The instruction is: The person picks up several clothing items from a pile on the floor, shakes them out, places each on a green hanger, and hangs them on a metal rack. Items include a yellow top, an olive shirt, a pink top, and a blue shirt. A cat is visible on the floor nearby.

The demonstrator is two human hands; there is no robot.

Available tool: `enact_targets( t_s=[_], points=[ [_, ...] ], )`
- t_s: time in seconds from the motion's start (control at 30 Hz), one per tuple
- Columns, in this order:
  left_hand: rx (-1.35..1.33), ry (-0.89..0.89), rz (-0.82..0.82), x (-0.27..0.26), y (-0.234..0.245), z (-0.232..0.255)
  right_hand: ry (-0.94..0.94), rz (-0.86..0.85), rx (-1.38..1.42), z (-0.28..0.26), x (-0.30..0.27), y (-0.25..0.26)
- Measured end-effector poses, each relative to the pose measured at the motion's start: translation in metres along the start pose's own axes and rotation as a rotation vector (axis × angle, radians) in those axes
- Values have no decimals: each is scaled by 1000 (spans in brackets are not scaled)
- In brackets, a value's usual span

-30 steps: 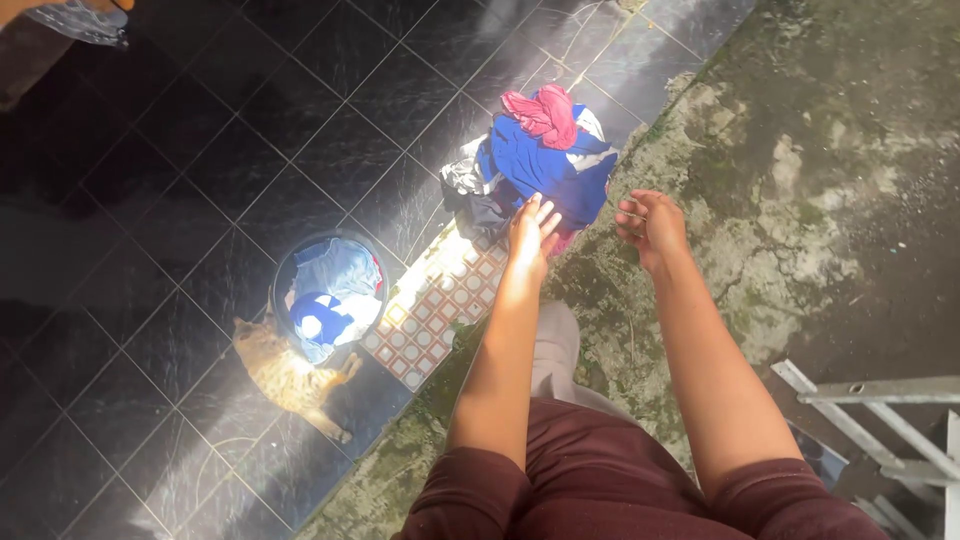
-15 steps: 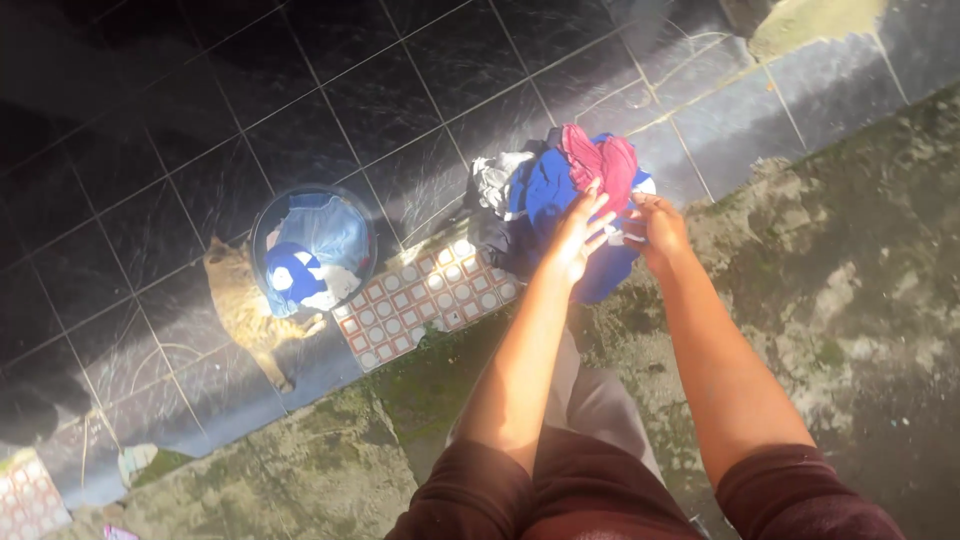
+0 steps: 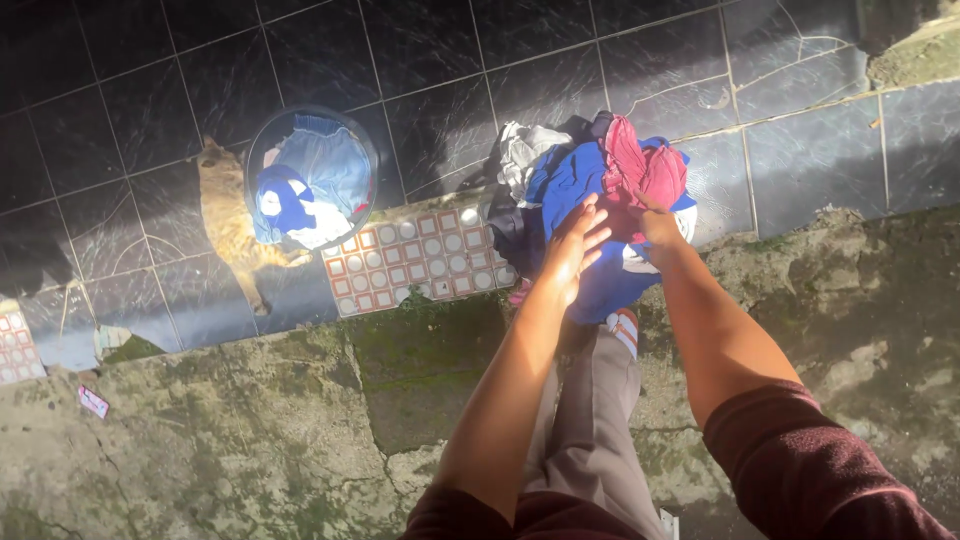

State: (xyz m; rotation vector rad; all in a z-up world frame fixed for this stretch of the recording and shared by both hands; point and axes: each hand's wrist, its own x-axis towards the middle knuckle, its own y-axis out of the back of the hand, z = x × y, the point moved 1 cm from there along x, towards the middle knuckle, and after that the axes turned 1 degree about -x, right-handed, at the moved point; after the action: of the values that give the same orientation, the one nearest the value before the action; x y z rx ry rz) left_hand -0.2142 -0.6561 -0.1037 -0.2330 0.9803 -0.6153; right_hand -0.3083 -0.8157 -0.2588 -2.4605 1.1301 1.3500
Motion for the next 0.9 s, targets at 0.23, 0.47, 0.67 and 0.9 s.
enact_targets(
  t_s=[0.23, 0.47, 0.67, 0.9],
  points=[
    [-63, 6, 126, 8, -7, -37, 273, 289, -162, 95, 128, -6],
    [-117, -11, 272, -1, -29, -61, 224, 194, 891, -47, -23, 23],
    [-503, 31, 175, -122, -134, 18, 62, -479, 970, -151, -238, 70],
    [-864, -299, 119, -75, -93, -35, 195, -491, 870, -143, -285, 151]
  ],
)
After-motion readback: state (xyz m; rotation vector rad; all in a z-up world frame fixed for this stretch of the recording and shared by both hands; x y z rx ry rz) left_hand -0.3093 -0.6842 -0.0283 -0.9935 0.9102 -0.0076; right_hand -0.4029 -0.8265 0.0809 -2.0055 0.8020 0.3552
